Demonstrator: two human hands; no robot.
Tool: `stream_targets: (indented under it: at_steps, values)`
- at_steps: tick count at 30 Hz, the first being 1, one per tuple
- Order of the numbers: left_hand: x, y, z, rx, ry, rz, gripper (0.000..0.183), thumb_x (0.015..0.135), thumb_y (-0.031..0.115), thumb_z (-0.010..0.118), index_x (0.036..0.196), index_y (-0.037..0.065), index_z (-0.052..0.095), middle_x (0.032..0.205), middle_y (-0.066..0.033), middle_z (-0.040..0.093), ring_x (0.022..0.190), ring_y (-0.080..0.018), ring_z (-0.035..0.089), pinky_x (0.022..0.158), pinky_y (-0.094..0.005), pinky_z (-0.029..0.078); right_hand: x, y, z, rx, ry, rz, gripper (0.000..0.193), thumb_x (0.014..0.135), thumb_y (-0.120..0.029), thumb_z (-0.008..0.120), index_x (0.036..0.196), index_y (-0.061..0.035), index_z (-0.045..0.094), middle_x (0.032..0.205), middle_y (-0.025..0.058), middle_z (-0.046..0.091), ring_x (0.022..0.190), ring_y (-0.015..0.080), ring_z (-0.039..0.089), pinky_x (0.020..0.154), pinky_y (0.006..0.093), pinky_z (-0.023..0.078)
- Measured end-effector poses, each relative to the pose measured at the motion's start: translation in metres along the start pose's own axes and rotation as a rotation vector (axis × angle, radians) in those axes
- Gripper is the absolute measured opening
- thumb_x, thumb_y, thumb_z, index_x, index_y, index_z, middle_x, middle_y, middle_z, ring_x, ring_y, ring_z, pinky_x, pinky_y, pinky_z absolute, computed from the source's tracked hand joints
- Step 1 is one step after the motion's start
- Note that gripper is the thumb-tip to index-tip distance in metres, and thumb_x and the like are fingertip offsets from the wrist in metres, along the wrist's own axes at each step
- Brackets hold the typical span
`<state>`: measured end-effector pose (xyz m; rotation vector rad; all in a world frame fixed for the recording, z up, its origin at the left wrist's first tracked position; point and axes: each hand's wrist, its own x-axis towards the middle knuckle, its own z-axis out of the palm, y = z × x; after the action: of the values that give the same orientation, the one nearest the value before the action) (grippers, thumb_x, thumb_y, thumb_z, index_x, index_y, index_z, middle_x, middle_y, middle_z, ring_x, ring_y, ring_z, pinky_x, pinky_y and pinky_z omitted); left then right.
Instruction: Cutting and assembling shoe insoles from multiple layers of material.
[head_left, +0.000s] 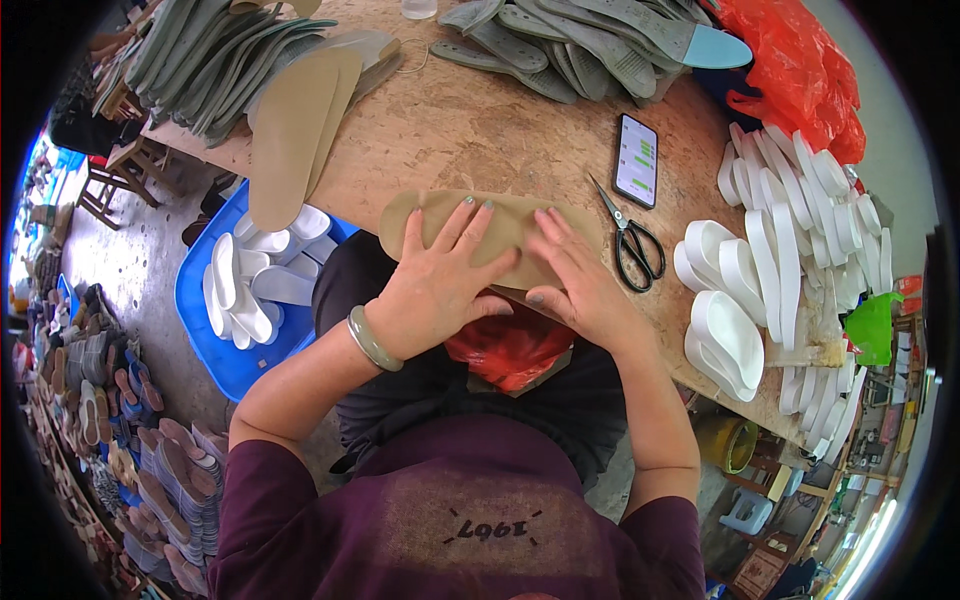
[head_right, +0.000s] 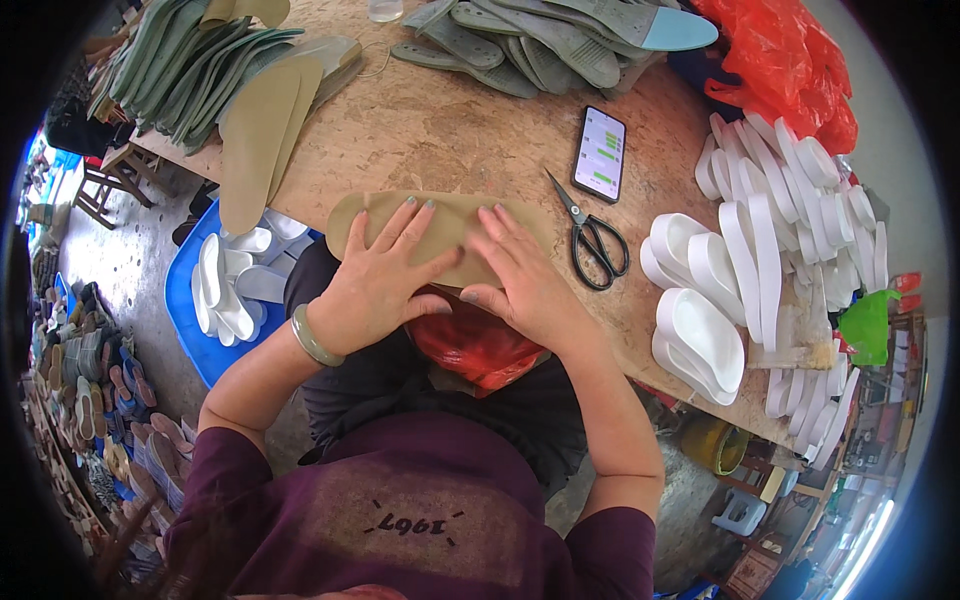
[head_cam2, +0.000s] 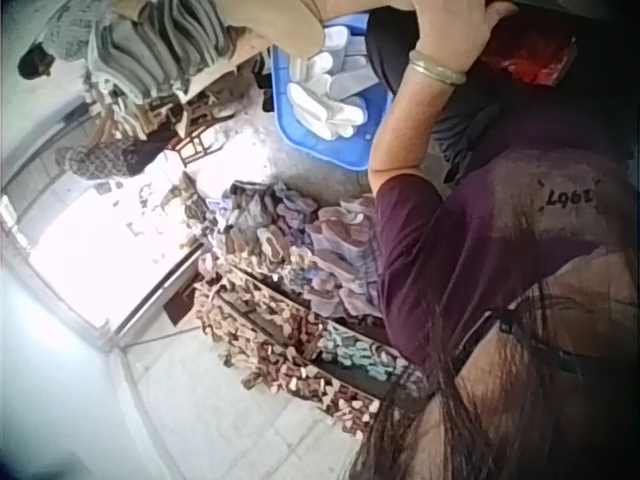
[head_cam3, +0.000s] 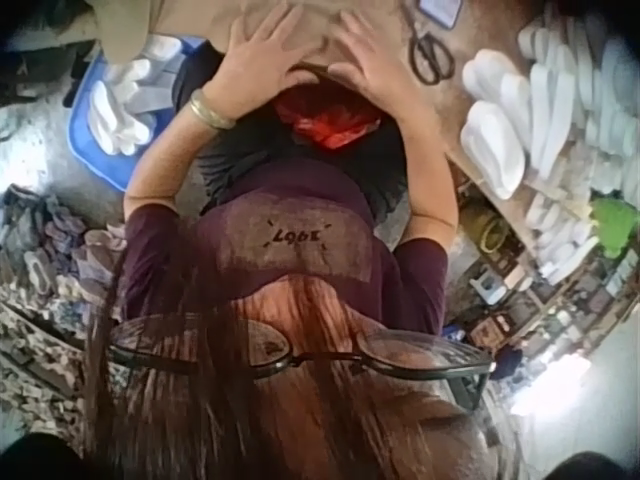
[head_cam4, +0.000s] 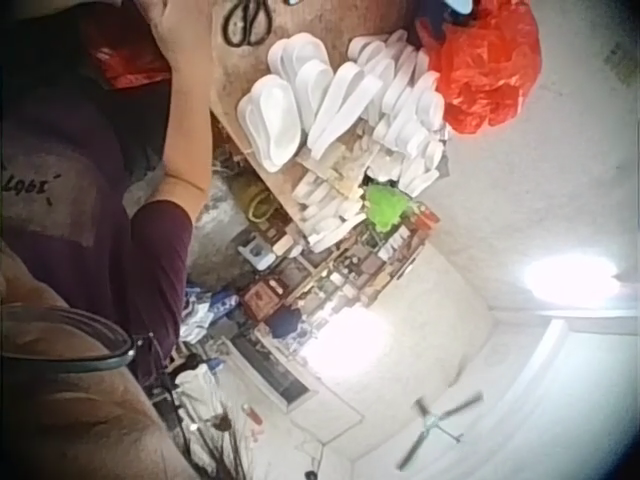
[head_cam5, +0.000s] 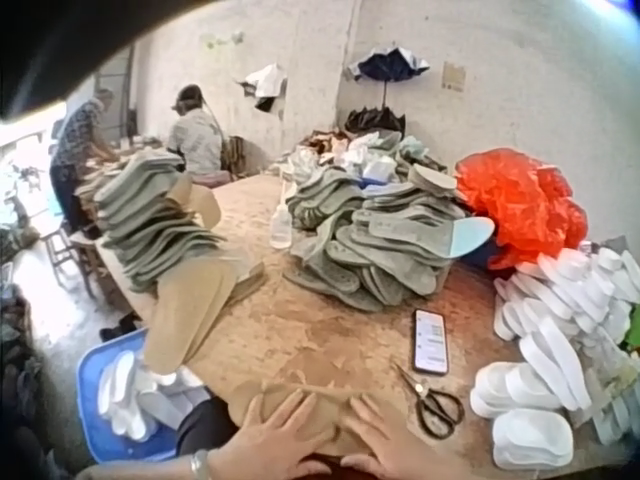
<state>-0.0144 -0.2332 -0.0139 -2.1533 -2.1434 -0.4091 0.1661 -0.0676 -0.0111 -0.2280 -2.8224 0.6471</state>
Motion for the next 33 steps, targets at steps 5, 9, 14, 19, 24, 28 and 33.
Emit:
stream_targets:
  at_steps: [5,9,14,19,24,28,33]
  values:
    - [-0.002,-0.001,-0.001,-0.007,0.037,0.038,0.061,0.088,0.058,0.061,0.14,0.029,0.055,0.155,-0.0162,0.036,0.145,-0.0382,0.032,0.108,-0.0706,0.027,0.014,0.01,-0.018,0.201,0.176,0.159,0.052,0.091,-0.03,0.068,0.134,-0.0044,0.055,0.149,0.0174,0.047,0.139,0.0338,0.043,0.113,0.0432,0.036]
    - [0.002,-0.002,-0.007,-0.033,0.057,0.077,0.067,0.087,0.06,0.06,0.144,0.024,0.052,0.155,-0.0144,0.038,0.146,-0.0383,0.031,0.11,-0.0689,0.025,0.048,0.029,-0.016,0.088,0.129,0.119,0.055,0.08,-0.016,0.076,0.131,-0.0044,0.059,0.13,0.0133,0.062,0.121,0.0296,0.059,0.102,0.0361,0.046]
    - [-0.003,-0.011,-0.006,-0.02,0.022,-0.023,0.074,0.087,0.061,0.059,0.144,0.015,0.05,0.154,-0.0144,0.041,0.145,-0.0379,0.032,0.114,-0.0618,0.025,0.081,0.049,-0.013,0.35,-0.119,0.324,0.038,0.078,-0.014,0.079,0.112,-0.002,0.068,0.105,0.0066,0.068,0.095,0.019,0.063,0.086,0.0313,0.05]
    - [-0.007,-0.049,-0.012,-0.161,0.207,-0.24,0.059,0.087,0.035,0.071,0.138,0.01,0.055,0.143,-0.0163,0.054,0.129,-0.0343,0.053,0.106,-0.0465,0.041,0.08,0.06,-0.014,0.512,-0.127,0.357,0.023,0.084,-0.014,0.076,0.104,-0.002,0.072,0.093,0.0004,0.065,0.087,0.0089,0.06,0.079,0.0258,0.048]
    - [0.014,-0.098,-0.016,-0.542,0.104,-0.365,0.045,0.08,0.021,0.075,0.12,0.004,0.065,0.111,-0.0158,0.067,0.103,-0.0337,0.064,0.09,-0.041,0.049,0.081,0.053,-0.015,0.515,-0.119,0.341,0.022,0.084,-0.015,0.074,0.102,-0.0026,0.073,0.095,0.0046,0.067,0.083,0.014,0.062,0.076,0.0281,0.05]
    - [0.015,-0.106,-0.014,-0.606,0.05,-0.354,0.038,0.08,0.022,0.075,0.112,0.003,0.067,0.104,-0.0147,0.068,0.098,-0.0306,0.065,0.087,-0.0401,0.051,0.084,0.035,-0.006,0.415,-0.06,0.278,0.025,0.084,-0.015,0.074,0.105,-0.0026,0.073,0.097,0.0067,0.068,0.086,0.0192,0.065,0.078,0.0313,0.051]
    - [0.013,-0.105,-0.01,-0.684,0.125,-0.418,0.031,0.08,0.015,0.076,0.108,0.003,0.068,0.094,-0.0062,0.068,0.079,-0.0153,0.059,0.073,-0.0294,0.049,0.103,0.019,0.01,0.44,-0.017,0.292,0.026,0.083,-0.019,0.074,0.104,-0.0036,0.073,0.097,0.0103,0.069,0.088,0.0247,0.067,0.08,0.0344,0.052]
